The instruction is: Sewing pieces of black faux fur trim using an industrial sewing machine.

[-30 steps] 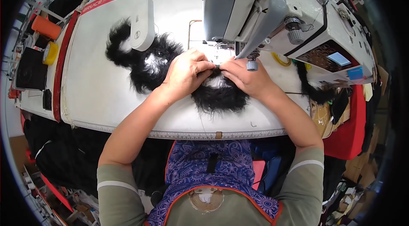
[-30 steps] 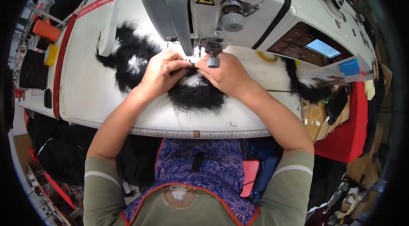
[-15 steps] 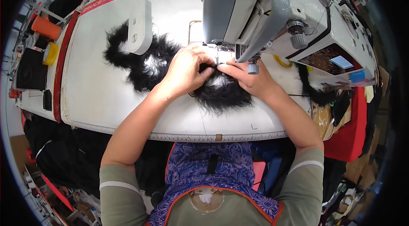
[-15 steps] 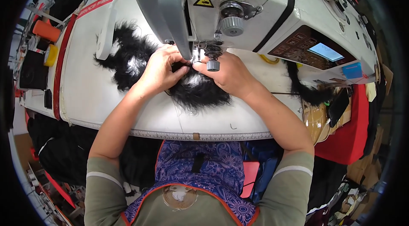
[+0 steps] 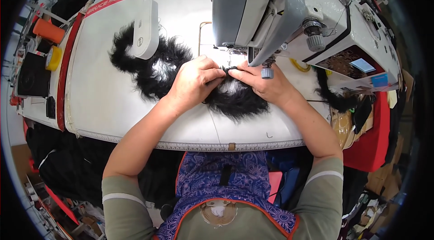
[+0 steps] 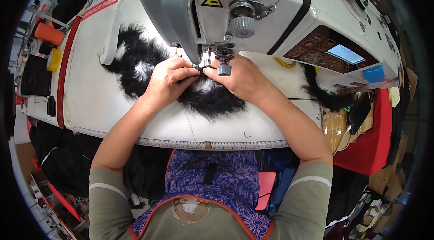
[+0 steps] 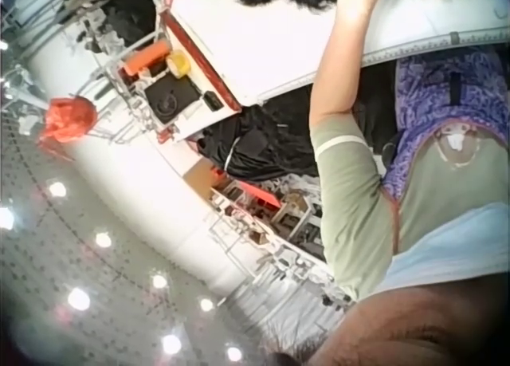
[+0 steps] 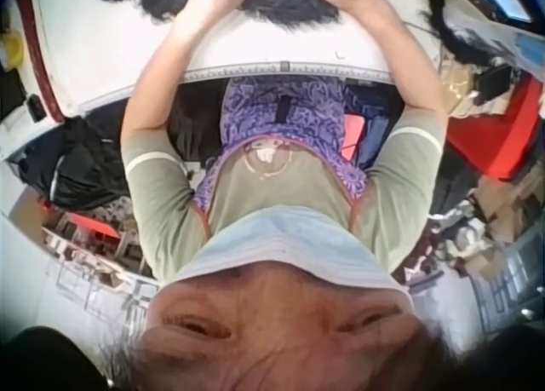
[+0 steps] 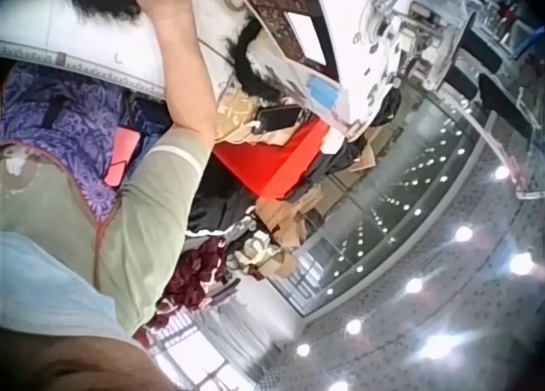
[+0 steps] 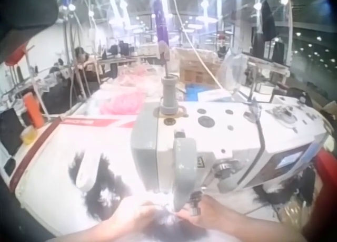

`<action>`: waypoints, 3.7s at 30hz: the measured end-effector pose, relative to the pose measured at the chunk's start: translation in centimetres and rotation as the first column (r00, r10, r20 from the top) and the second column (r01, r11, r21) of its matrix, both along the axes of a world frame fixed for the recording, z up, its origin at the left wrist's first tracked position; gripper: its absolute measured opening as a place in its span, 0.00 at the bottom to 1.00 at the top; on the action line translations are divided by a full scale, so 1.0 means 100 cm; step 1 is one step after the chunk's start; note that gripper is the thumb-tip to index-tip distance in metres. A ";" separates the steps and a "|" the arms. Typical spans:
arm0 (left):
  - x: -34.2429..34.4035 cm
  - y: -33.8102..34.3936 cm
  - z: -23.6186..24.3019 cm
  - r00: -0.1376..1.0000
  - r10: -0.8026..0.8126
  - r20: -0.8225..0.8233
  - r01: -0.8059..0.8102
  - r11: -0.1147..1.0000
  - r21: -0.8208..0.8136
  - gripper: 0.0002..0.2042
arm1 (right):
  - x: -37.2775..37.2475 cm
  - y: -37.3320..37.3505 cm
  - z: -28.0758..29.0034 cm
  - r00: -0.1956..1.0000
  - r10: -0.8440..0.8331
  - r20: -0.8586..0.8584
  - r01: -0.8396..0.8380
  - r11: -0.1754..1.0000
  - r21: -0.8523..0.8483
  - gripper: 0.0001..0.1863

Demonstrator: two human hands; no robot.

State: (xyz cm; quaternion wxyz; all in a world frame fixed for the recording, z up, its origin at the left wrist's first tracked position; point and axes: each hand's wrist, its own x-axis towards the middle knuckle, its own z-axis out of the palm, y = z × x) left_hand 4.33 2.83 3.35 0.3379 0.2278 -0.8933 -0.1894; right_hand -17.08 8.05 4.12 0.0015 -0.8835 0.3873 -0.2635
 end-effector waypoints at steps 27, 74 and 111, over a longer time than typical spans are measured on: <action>-0.012 -0.031 -0.002 0.999 0.010 0.033 -0.015 0.986 0.164 0.09 | -0.009 -0.009 -0.010 0.981 -0.184 -0.063 0.192 0.969 0.154 0.10; -0.017 -0.031 -0.003 0.996 0.084 -0.031 -0.070 0.946 0.317 0.07 | -0.016 -0.012 -0.016 0.970 -0.233 0.073 0.204 0.938 0.281 0.17; 0.103 0.007 0.086 0.835 0.549 0.023 -0.536 0.823 -0.185 0.05 | -0.079 0.144 0.083 0.442 -0.880 -0.174 0.897 0.439 0.056 0.08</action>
